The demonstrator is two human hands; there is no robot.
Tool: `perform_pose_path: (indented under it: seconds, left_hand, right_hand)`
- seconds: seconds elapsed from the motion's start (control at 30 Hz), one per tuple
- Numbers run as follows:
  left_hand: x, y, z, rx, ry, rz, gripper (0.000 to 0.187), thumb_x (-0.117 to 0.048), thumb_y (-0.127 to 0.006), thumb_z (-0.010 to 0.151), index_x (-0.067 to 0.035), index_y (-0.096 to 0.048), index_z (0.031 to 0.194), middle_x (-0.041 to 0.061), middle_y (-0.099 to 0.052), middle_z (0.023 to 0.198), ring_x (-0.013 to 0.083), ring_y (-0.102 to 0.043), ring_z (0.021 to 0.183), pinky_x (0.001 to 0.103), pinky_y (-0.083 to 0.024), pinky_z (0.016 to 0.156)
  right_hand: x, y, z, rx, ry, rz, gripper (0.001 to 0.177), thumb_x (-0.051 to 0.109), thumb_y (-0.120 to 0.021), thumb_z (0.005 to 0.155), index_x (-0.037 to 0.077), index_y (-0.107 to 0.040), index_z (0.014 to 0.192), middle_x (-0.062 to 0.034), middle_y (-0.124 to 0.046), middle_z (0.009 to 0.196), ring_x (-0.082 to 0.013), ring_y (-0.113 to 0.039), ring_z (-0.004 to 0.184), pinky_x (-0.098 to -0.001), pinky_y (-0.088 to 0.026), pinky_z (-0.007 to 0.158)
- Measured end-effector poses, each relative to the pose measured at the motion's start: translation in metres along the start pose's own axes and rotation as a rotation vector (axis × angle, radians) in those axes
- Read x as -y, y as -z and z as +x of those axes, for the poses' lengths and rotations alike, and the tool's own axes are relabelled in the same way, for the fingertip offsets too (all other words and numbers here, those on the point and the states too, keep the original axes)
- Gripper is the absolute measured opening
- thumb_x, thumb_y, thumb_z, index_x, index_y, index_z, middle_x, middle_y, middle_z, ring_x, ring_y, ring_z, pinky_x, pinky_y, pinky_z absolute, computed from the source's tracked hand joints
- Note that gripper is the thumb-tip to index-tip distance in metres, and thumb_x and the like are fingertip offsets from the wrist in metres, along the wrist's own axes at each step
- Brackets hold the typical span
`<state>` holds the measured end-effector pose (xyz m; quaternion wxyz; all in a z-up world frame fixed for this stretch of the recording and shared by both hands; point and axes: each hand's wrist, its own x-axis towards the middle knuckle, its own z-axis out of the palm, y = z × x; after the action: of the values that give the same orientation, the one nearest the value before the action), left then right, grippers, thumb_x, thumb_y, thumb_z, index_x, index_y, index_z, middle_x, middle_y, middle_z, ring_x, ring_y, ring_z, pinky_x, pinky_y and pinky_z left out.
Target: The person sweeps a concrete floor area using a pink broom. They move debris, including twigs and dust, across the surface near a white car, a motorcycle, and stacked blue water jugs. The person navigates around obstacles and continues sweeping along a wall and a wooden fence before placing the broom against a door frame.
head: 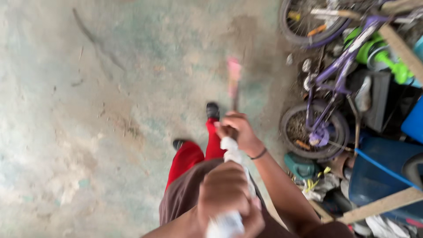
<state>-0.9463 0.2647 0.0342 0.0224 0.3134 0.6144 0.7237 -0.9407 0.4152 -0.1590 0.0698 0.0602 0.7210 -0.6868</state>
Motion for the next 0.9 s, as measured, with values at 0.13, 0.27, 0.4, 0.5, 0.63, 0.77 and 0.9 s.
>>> perform_pose_path:
  seconds: [0.13,0.27,0.4,0.5,0.63,0.77,0.9]
  left_hand:
    - [0.086,-0.025,-0.005,-0.163,0.283,-0.165,0.026,0.012,-0.06,0.081,-0.006,-0.046,0.067,0.006,-0.058,0.071,0.0192,-0.057,0.064,0.032,-0.045,0.064]
    - [0.187,-0.055,-0.023,-0.165,0.534,-0.29,0.025,0.013,-0.061,0.09,-0.001,-0.045,0.076,0.006,-0.052,0.078,0.0178,-0.05,0.074,0.034,-0.042,0.07]
    - [0.184,-0.056,-0.003,-0.105,0.427,-0.124,0.023,0.01,-0.064,0.086,-0.001,-0.046,0.076,0.007,-0.053,0.077,0.0194,-0.054,0.073,0.036,-0.044,0.07]
    - [0.118,-0.032,0.026,0.083,0.258,0.029,0.024,0.008,-0.066,0.076,-0.006,-0.048,0.07,0.007,-0.055,0.07,0.0253,-0.056,0.07,0.039,-0.042,0.071]
    - [0.043,-0.027,0.055,0.116,0.159,0.008,0.029,0.005,-0.071,0.074,-0.008,-0.045,0.072,0.006,-0.054,0.069,0.0284,-0.056,0.065,0.038,-0.043,0.071]
    - [0.039,-0.027,0.047,0.07,0.116,-0.049,0.03,0.01,-0.068,0.078,-0.007,-0.043,0.072,0.006,-0.049,0.068,0.0288,-0.055,0.067,0.04,-0.045,0.077]
    - [0.082,-0.033,0.014,-0.101,0.357,-0.04,0.031,0.012,-0.065,0.077,-0.003,-0.038,0.068,0.009,-0.043,0.068,0.0291,-0.051,0.069,0.038,-0.04,0.071]
  right_hand:
    - [-0.071,0.093,0.015,-0.074,0.157,-0.565,0.033,0.008,-0.076,0.081,0.006,-0.051,0.06,-0.0076,-0.057,0.061,-0.0225,-0.056,0.058,-0.0364,-0.046,0.06]
    - [-0.159,0.157,0.039,-0.097,-0.066,-0.583,0.029,0.004,-0.07,0.078,0.007,-0.051,0.057,-0.0024,-0.06,0.065,-0.0153,-0.059,0.058,-0.031,-0.051,0.057]
    - [-0.195,0.129,0.069,-0.118,-0.045,-0.418,0.034,0.0,-0.068,0.083,0.004,-0.042,0.063,-0.004,-0.044,0.064,-0.0149,-0.045,0.06,-0.0311,-0.039,0.053]
    - [-0.143,0.079,0.081,0.009,-0.039,-0.029,0.03,-0.001,-0.069,0.087,0.002,-0.046,0.067,-0.0051,-0.037,0.064,-0.0151,-0.038,0.059,-0.0326,-0.035,0.053]
    - [-0.04,0.063,0.064,0.057,0.242,-0.208,0.036,-0.004,-0.067,0.087,0.003,-0.035,0.071,-0.011,-0.033,0.066,-0.017,-0.037,0.058,-0.0337,-0.036,0.055]
    - [-0.023,0.082,0.061,0.073,0.27,-0.329,0.039,0.0,-0.07,0.083,0.006,-0.036,0.062,-0.0068,-0.039,0.055,-0.0175,-0.039,0.05,-0.0349,-0.034,0.052]
    - [-0.088,0.094,0.065,0.057,0.256,-0.459,0.04,0.002,-0.07,0.079,0.006,-0.035,0.061,-0.0067,-0.039,0.054,-0.0205,-0.039,0.051,-0.0358,-0.035,0.054]
